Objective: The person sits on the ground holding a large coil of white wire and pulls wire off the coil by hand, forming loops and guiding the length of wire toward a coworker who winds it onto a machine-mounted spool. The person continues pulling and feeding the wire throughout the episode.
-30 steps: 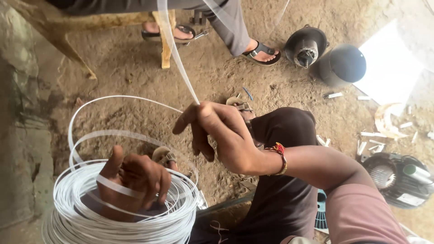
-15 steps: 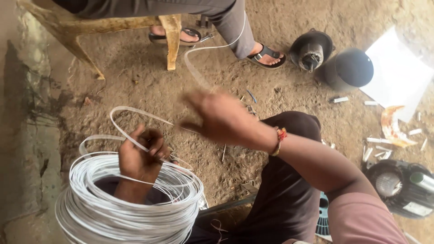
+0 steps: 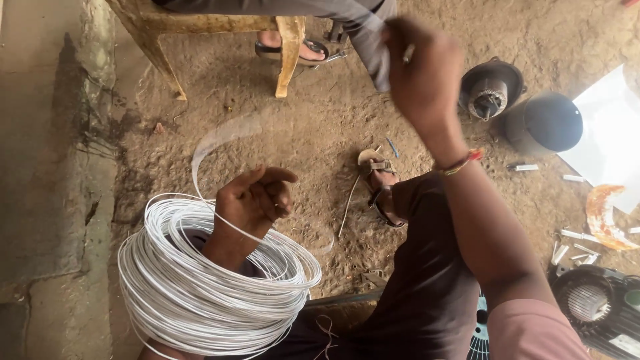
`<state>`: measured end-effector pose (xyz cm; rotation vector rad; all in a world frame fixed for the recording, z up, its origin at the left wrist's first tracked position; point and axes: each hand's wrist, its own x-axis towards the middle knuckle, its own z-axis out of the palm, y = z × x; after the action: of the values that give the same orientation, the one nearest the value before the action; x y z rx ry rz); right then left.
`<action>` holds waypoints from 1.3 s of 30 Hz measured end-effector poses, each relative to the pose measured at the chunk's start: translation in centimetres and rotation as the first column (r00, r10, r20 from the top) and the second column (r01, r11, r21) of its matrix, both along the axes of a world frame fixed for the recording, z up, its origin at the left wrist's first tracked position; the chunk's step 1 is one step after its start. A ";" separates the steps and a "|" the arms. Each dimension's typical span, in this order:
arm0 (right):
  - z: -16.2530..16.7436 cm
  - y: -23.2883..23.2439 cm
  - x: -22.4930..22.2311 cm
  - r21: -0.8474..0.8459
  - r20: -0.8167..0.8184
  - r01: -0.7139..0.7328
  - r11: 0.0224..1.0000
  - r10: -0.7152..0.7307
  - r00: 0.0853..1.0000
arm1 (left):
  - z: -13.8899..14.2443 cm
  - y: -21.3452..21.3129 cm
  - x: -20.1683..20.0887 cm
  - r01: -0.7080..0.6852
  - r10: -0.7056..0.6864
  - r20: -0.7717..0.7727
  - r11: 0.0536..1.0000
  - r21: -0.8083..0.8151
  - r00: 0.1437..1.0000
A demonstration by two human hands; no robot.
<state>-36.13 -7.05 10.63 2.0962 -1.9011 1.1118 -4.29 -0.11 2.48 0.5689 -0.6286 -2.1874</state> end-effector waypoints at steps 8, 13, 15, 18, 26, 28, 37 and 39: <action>2.5 6.3 5.8 -0.279 0.003 -0.243 0.929 0.254 0.967 | -0.1 0.3 0.8 0.173 -0.190 -0.228 0.981 -0.093 0.955; 1.4 7.4 10.5 0.368 0.553 -0.805 0.464 0.587 0.591 | -1.5 0.1 1.0 0.026 -0.021 -0.069 0.997 0.066 0.997; 0.1 6.7 10.8 0.477 0.634 -0.802 0.360 0.491 0.598 | -2.2 -0.1 1.1 -0.018 0.011 0.077 0.995 0.095 0.997; -1.7 5.8 10.4 0.498 0.592 -0.787 0.364 0.521 0.615 | -2.9 -0.2 1.2 -0.059 0.059 0.156 0.998 -0.006 0.986; -4.9 0.5 2.7 0.554 -0.355 -0.274 0.786 0.520 0.777 | -2.2 0.2 1.0 -0.028 0.015 0.159 0.996 0.080 0.987; -6.1 -0.7 -0.3 0.666 -0.290 0.149 0.731 0.070 0.954 | -1.7 0.5 1.0 -0.023 0.011 0.169 0.997 0.069 0.986; -2.2 4.3 6.0 0.288 0.292 -0.462 0.839 0.382 0.877 | -1.3 -0.5 2.8 0.020 -0.014 0.101 0.998 -0.058 0.995; -1.6 5.7 10.3 0.817 -0.259 0.082 0.571 0.237 0.936 | -1.8 -0.5 3.5 -0.079 0.083 0.242 0.997 -0.025 0.967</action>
<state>-25.84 -1.36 8.98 2.5424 -2.3957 -0.3100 -0.80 -0.60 0.68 0.8488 -0.7369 -2.0513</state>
